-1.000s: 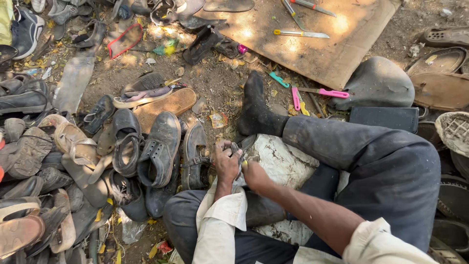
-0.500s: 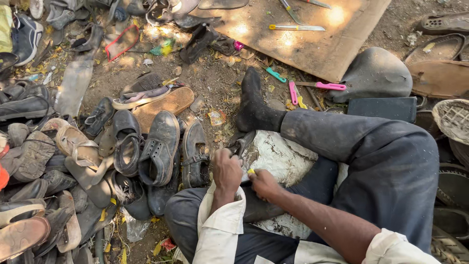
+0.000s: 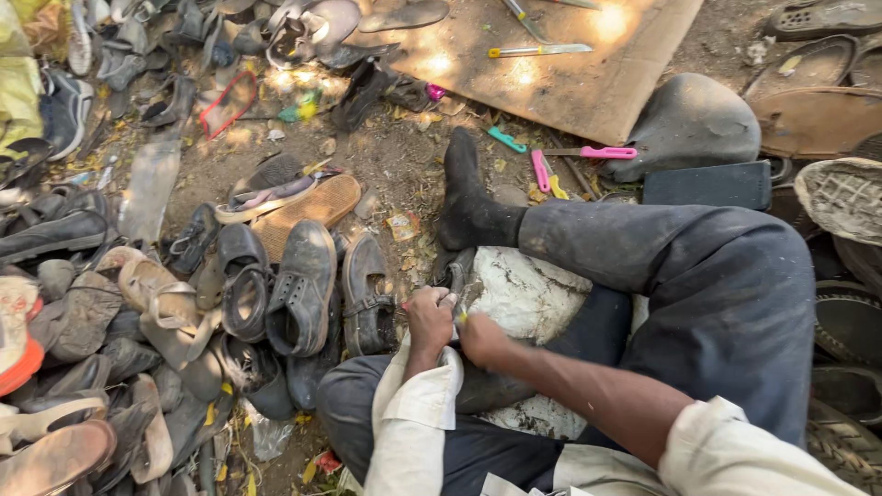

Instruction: The person sits on the ground surrounded by a large pile of used footwear and uses a yellow-handled knife to scrape and clean the soles of several shoes. The person handles the shoes one by one, scraping the bottom surfaces and occasionally inspecting the interior before moving to the next item.

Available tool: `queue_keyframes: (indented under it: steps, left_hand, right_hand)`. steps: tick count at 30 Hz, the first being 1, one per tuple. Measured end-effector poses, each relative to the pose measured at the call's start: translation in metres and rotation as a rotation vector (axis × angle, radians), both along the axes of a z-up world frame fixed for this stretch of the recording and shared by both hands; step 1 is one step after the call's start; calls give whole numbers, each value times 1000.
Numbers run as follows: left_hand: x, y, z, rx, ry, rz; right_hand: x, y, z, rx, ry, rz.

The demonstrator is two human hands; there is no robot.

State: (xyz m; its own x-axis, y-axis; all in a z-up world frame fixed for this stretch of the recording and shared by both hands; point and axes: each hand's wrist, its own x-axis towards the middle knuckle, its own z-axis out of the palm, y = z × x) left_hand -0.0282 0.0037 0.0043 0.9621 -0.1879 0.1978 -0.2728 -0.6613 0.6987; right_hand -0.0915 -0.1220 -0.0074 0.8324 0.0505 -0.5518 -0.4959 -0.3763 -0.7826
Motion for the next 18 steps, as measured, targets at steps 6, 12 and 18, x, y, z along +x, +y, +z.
queue_keyframes:
  steps: [6, 12, 18]
  left_hand:
    - [-2, 6, -6, -176, 226, 173]
    - [-5, 25, -3, -466, 470, 310]
    - [-10, 13, -23, -935, 580, 314]
  right_hand:
    - [-33, 5, 39, 36, 287, -48]
    - [-31, 40, 3, -37, 39, -95]
    - [-50, 15, 38, 72, 166, -93]
